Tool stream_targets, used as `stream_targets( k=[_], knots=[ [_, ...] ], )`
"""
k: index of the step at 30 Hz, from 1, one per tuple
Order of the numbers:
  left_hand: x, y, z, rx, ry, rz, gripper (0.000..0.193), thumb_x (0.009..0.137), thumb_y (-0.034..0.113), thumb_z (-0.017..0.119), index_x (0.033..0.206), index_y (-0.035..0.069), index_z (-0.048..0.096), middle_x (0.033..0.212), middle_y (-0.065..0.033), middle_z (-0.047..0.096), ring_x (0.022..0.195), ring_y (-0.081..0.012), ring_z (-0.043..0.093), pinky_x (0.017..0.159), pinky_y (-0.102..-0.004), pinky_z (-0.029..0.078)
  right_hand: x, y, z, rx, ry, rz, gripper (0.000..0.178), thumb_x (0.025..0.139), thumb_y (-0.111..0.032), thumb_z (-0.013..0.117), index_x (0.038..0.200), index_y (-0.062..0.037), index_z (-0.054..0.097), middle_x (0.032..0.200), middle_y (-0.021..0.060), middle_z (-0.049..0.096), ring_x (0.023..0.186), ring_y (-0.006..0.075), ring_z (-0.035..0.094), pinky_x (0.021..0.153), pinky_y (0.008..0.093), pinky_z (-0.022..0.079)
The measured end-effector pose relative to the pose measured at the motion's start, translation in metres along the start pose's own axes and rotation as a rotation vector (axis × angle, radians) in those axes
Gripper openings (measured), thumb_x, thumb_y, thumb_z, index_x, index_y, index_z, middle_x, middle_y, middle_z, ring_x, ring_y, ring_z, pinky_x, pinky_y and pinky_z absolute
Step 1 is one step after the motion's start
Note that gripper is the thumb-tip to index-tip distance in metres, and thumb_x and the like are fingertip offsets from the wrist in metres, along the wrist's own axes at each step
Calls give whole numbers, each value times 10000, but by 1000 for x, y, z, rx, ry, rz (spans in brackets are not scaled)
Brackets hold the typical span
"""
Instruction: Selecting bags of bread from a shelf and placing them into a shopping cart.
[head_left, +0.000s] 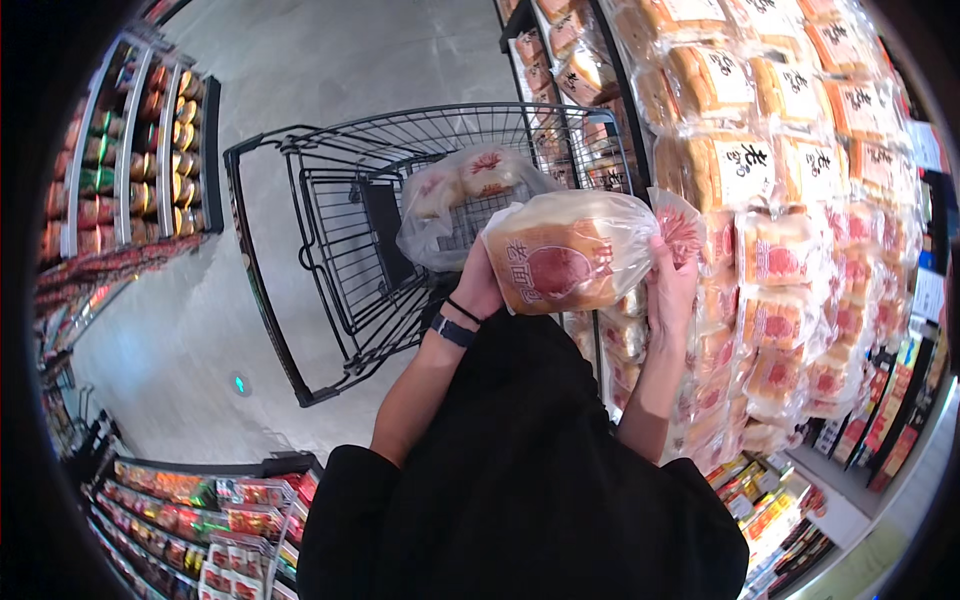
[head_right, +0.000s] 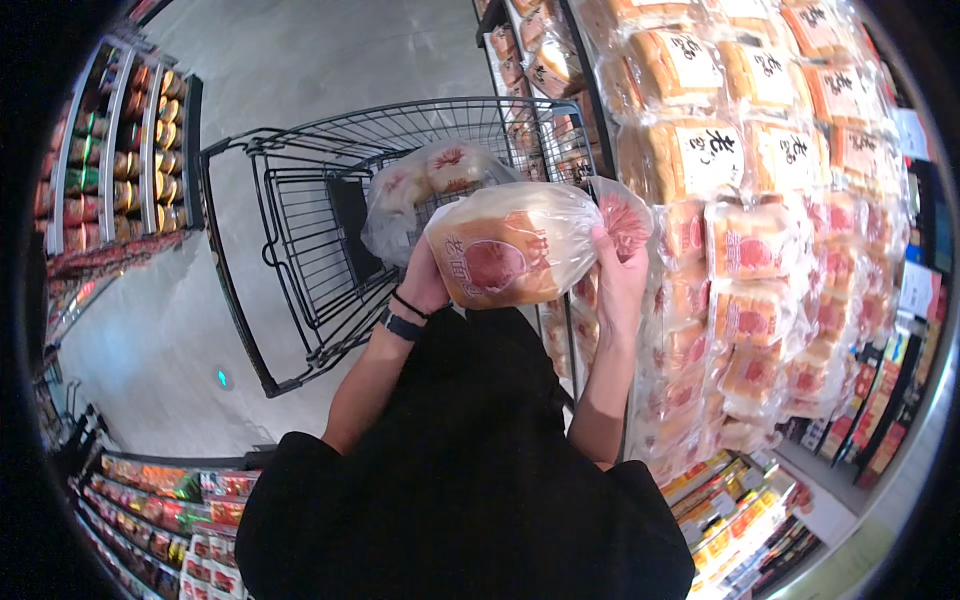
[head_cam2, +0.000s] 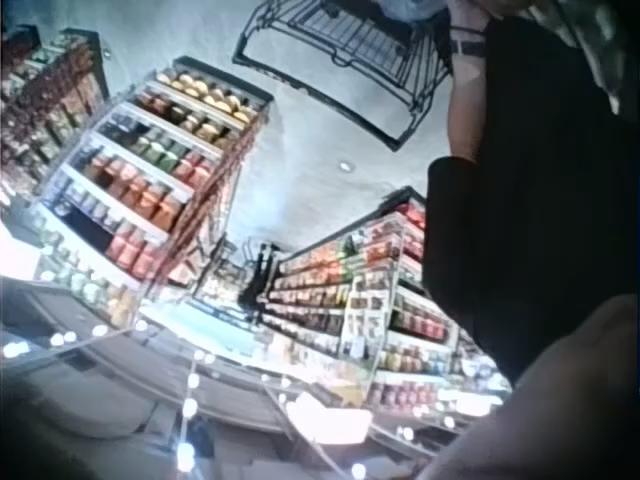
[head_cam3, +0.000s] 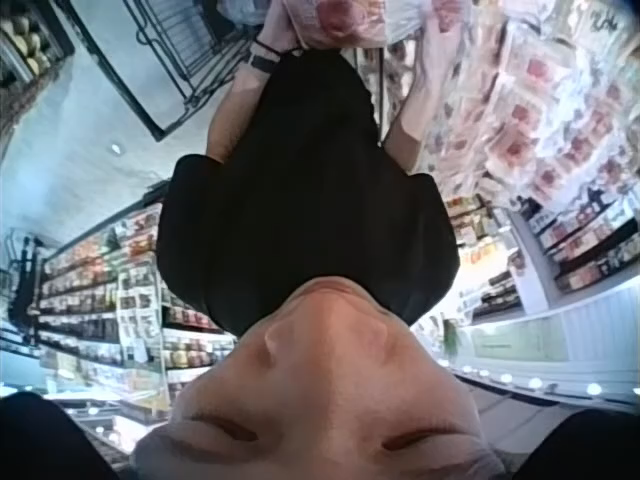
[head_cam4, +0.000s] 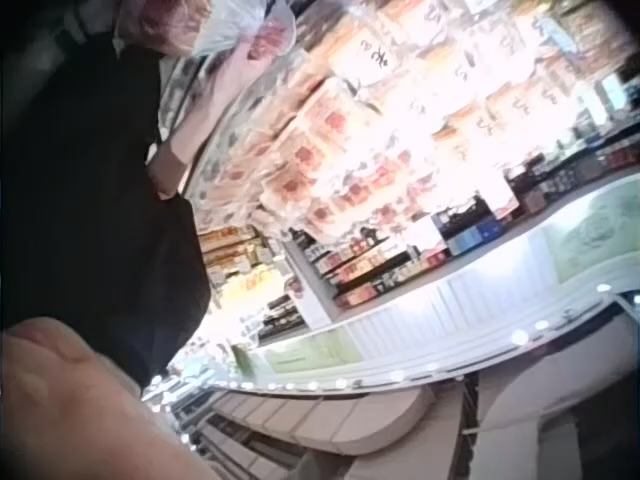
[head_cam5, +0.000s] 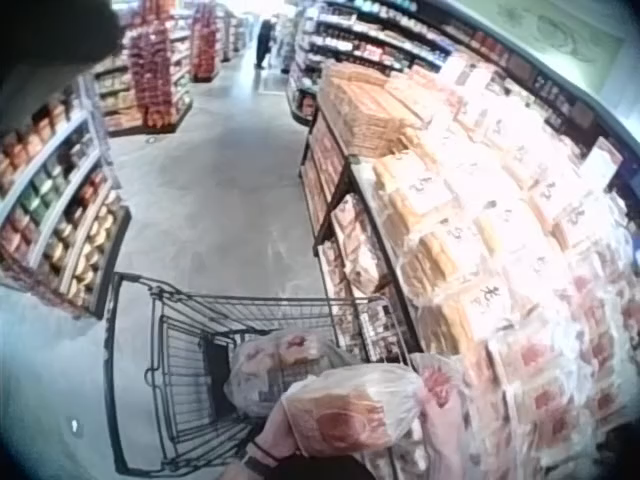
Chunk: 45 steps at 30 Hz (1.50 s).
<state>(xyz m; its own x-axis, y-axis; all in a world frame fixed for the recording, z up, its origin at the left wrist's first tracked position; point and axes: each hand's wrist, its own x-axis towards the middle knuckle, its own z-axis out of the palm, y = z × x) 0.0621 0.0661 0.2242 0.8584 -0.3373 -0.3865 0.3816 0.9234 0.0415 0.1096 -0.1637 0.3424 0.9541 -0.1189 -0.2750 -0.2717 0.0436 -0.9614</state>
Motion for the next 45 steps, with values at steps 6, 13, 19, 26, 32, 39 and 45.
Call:
stream_targets(
  k=[6, 13, 19, 26, 32, 39, 45],
  knots=[
    [-14, -30, 31, -43, 47, -146, 553, 1069, 500, 391, 1439, 104, 503, 1430, -77, 579, 1286, -248, 572, 1107, -432, 458, -21, -6, -16, -176, 416, -237, 464, 1025, -101, 609, 1436, -7, 415, 1329, 99, 572, 1155, 165, 573, 1014, 317, 458],
    [-25, -81, 56, 51, -9, -176, 607, 1063, 538, 379, 1471, 98, 472, 1468, -83, 546, 1317, -255, 549, 1120, -442, 448, -48, -13, -72, -231, 268, -309, 480, 1084, -181, 506, 1508, -9, 362, 1328, 81, 572, 1160, 139, 563, 1021, 300, 445],
    [-30, -149, 66, 182, -52, -191, 611, 1056, 512, 395, 1442, 46, 477, 1398, -126, 580, 1250, -286, 583, 1079, -478, 481, -91, -35, -148, 226, 254, -23, 655, 1048, -253, 555, 1587, -29, 258, 1246, 68, 620, 1005, 127, 636, 843, 308, 541],
    [-35, -233, 64, 334, -1, -146, 637, 1036, 540, 404, 1442, 57, 488, 1432, -135, 556, 1313, -311, 534, 1117, -479, 436, -131, -32, -229, 467, 195, -46, 274, 1038, -249, 585, 1266, -97, 589, 746, -65, 524, 539, 21, 410, 477, 200, 289],
    [-25, -318, 100, 388, -76, -326, 632, 1045, 521, 409, 1480, 65, 443, 1483, -126, 509, 1355, -302, 492, 1149, -491, 400, -164, -27, -324, 312, 238, -207, 366, 1056, -175, 546, 1386, -21, 521, 1164, -7, 629, 1012, 71, 587, 860, 229, 480],
    [0, -417, 150, 323, -64, -684, 514, 1073, 403, 399, 1451, 66, 485, 1447, -114, 553, 1322, -284, 519, 1130, -469, 411, -187, -11, -431, 352, 436, -323, 509, 1021, -82, 578, 1500, -25, 417, 1307, 47, 617, 1139, 121, 599, 971, 284, 491],
    [29, -495, 167, 375, -167, -736, 543, 1070, 429, 356, 1478, 86, 464, 1491, -108, 513, 1360, -293, 483, 1169, -492, 352, -175, -24, -508, 380, 572, -338, 442, 996, -68, 604, 1421, 2, 505, 1264, 62, 645, 1114, 134, 620, 973, 285, 497]
  ],
)
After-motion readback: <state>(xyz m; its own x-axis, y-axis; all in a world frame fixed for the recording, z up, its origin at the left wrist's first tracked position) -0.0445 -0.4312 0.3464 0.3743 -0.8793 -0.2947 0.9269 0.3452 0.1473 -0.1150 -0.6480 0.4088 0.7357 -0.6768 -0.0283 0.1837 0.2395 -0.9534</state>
